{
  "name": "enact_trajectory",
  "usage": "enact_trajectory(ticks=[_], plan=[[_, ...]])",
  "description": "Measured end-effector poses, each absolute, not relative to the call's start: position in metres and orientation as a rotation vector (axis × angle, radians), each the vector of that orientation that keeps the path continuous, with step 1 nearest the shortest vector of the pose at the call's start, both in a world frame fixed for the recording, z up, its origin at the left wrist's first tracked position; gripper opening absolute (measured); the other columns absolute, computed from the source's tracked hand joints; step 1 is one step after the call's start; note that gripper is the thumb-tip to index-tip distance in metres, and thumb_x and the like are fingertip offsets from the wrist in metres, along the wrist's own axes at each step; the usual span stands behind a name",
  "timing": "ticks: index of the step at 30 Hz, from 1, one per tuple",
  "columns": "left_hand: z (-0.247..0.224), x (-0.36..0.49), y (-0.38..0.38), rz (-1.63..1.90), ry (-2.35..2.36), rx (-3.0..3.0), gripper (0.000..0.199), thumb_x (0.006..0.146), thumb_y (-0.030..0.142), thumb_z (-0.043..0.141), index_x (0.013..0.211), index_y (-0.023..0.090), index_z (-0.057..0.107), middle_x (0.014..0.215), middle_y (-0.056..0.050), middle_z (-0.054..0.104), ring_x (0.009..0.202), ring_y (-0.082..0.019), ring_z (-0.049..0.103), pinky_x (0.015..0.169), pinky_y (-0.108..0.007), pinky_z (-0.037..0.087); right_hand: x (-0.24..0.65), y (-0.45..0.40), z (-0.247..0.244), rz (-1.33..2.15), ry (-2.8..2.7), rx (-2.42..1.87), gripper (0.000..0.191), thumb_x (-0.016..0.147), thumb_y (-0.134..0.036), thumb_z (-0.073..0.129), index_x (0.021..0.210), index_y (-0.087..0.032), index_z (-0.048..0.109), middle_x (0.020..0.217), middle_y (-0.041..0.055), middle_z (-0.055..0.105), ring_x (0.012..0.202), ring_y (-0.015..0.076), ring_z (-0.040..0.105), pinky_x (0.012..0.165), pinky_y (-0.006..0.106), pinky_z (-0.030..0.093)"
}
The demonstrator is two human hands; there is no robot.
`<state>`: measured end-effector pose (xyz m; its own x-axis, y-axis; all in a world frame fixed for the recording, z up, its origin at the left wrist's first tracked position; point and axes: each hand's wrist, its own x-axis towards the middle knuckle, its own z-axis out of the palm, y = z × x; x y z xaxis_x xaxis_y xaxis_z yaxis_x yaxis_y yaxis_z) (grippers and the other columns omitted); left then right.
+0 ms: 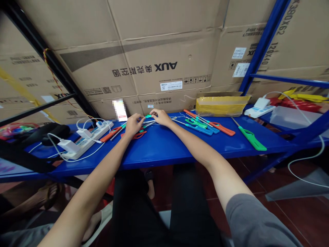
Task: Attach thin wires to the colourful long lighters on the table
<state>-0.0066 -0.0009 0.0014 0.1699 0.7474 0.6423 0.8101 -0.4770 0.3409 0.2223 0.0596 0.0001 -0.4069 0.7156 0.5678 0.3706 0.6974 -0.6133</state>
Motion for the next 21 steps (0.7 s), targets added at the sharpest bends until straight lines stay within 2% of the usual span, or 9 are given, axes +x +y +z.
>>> enact_trajectory(ticks=[6, 16, 21], plan=[[0.0008, -0.0081, 0.0008, -1.234, -1.572, -2.307, 0.012, 0.103, 0.03, 0.069, 0.095, 0.024, 0.076, 0.097, -0.007, 0.076, 0.084, -0.024, 0.068, 0.084, -0.036, 0.054, 0.2267, 0.0561, 0.0051, 0.464, -2.054, -0.883, 0.016, 0.096, -0.022, 0.069, 0.092, -0.02, 0.085, 0.095, 0.0062, 0.086, 0.089, 0.022, 0.074, 0.091, 0.033, 0.057], [0.001, -0.0083, 0.0, -1.272, -1.544, -2.334, 0.012, 0.103, 0.028, 0.071, 0.094, 0.023, 0.075, 0.097, -0.006, 0.075, 0.084, -0.023, 0.068, 0.083, -0.036, 0.052, 0.2273, 0.0576, 0.0021, 0.518, -2.031, -0.848, 0.01, 0.092, -0.024, 0.077, 0.088, -0.019, 0.084, 0.091, 0.0065, 0.086, 0.084, 0.0212, 0.076, 0.085, 0.031, 0.057], [-0.0002, -0.0082, 0.0019, -1.262, -1.545, -2.334, 0.01, 0.102, 0.027, 0.071, 0.094, 0.023, 0.075, 0.093, -0.006, 0.073, 0.082, -0.023, 0.068, 0.081, -0.036, 0.051, 0.2274, 0.0577, 0.0015, 0.515, -2.036, -0.823, 0.01, 0.091, -0.023, 0.074, 0.088, -0.019, 0.083, 0.088, 0.0061, 0.085, 0.082, 0.0207, 0.075, 0.084, 0.031, 0.056]])
